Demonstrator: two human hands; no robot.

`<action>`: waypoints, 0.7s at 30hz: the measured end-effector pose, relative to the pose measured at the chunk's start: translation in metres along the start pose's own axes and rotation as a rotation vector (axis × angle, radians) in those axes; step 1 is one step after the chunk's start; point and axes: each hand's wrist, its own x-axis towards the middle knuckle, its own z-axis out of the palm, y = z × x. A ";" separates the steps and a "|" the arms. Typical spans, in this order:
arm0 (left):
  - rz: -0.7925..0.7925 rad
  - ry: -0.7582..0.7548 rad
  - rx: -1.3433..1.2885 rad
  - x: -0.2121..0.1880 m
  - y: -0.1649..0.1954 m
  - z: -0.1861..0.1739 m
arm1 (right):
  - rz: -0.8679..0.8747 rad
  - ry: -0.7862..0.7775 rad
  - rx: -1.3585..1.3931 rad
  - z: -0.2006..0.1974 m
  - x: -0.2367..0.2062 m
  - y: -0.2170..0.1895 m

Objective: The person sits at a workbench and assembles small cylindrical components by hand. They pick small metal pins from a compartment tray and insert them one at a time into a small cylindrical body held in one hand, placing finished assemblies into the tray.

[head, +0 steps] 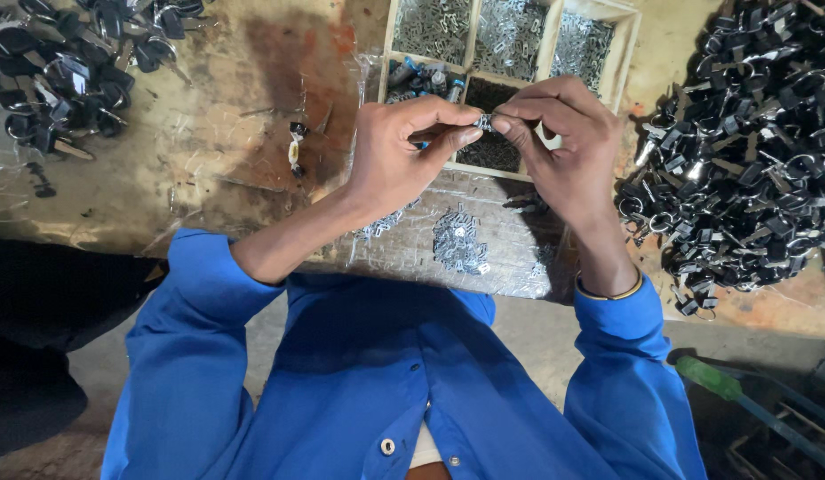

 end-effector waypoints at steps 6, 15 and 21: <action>-0.008 -0.036 -0.024 -0.001 -0.002 0.001 | 0.028 -0.032 -0.031 -0.007 -0.005 0.008; 0.010 -0.056 -0.041 0.000 -0.001 0.001 | 0.328 -0.016 0.649 0.005 -0.006 0.018; 0.006 -0.044 -0.022 -0.001 0.000 0.001 | 0.333 -0.081 0.748 0.012 -0.010 0.014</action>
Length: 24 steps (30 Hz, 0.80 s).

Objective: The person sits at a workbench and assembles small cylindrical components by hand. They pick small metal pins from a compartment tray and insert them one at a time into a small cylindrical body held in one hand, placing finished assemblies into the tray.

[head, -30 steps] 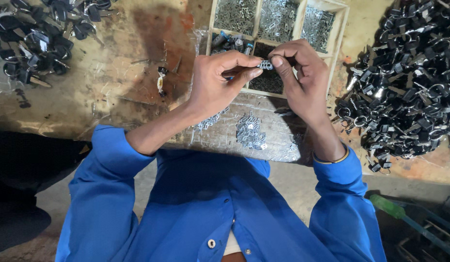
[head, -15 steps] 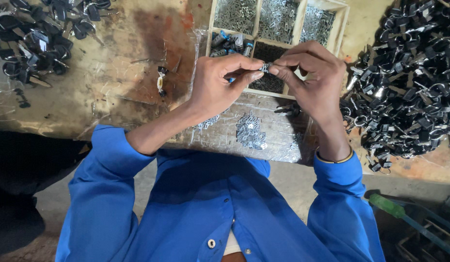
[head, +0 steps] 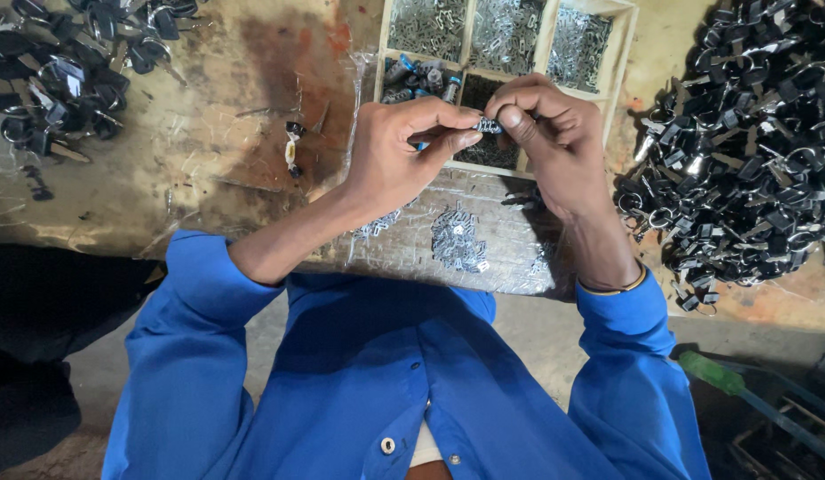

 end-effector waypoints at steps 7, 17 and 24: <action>0.056 -0.013 0.001 0.001 -0.007 -0.002 | -0.082 0.169 -0.486 -0.010 0.008 -0.009; -0.013 0.011 -0.056 0.000 -0.004 0.001 | -0.345 -0.002 -1.152 -0.009 0.004 -0.005; -0.014 0.005 -0.064 0.001 -0.005 0.001 | -0.290 0.137 -0.837 -0.014 0.004 -0.010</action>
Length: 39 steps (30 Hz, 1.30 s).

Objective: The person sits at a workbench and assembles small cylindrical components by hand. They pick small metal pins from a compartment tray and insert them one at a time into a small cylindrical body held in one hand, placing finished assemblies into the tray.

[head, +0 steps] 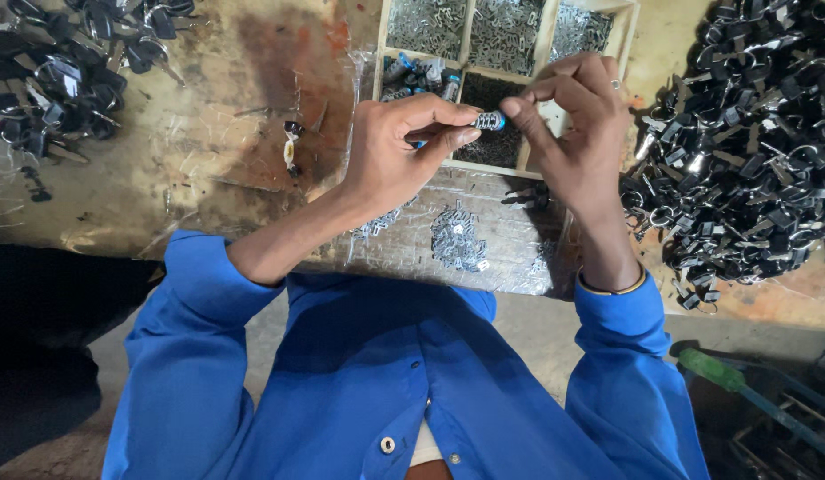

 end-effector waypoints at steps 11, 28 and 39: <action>0.043 -0.024 0.076 0.001 0.002 0.000 | 0.163 -0.112 0.600 0.008 -0.003 -0.006; 0.037 -0.007 0.089 -0.003 0.003 0.000 | -0.109 -0.153 0.240 -0.005 0.002 -0.019; 0.047 -0.023 0.077 -0.003 0.002 -0.002 | -0.161 -0.084 -0.073 -0.008 0.008 -0.011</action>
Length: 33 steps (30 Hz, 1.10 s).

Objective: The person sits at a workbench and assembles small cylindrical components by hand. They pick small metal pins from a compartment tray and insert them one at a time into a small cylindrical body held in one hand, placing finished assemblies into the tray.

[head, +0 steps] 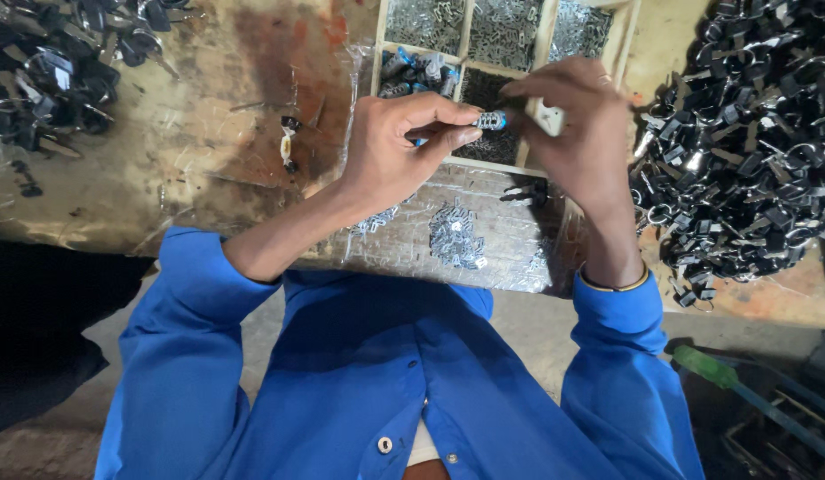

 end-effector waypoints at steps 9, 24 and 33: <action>0.038 0.025 -0.038 -0.009 -0.004 0.003 | 0.024 -0.189 -0.321 -0.056 -0.047 -0.009; 0.065 -0.009 -0.137 -0.042 0.025 0.010 | 0.451 0.171 -0.200 -0.003 -0.185 -0.057; 0.088 0.025 -0.187 -0.103 0.056 0.010 | 0.313 0.083 -0.168 0.014 -0.236 -0.083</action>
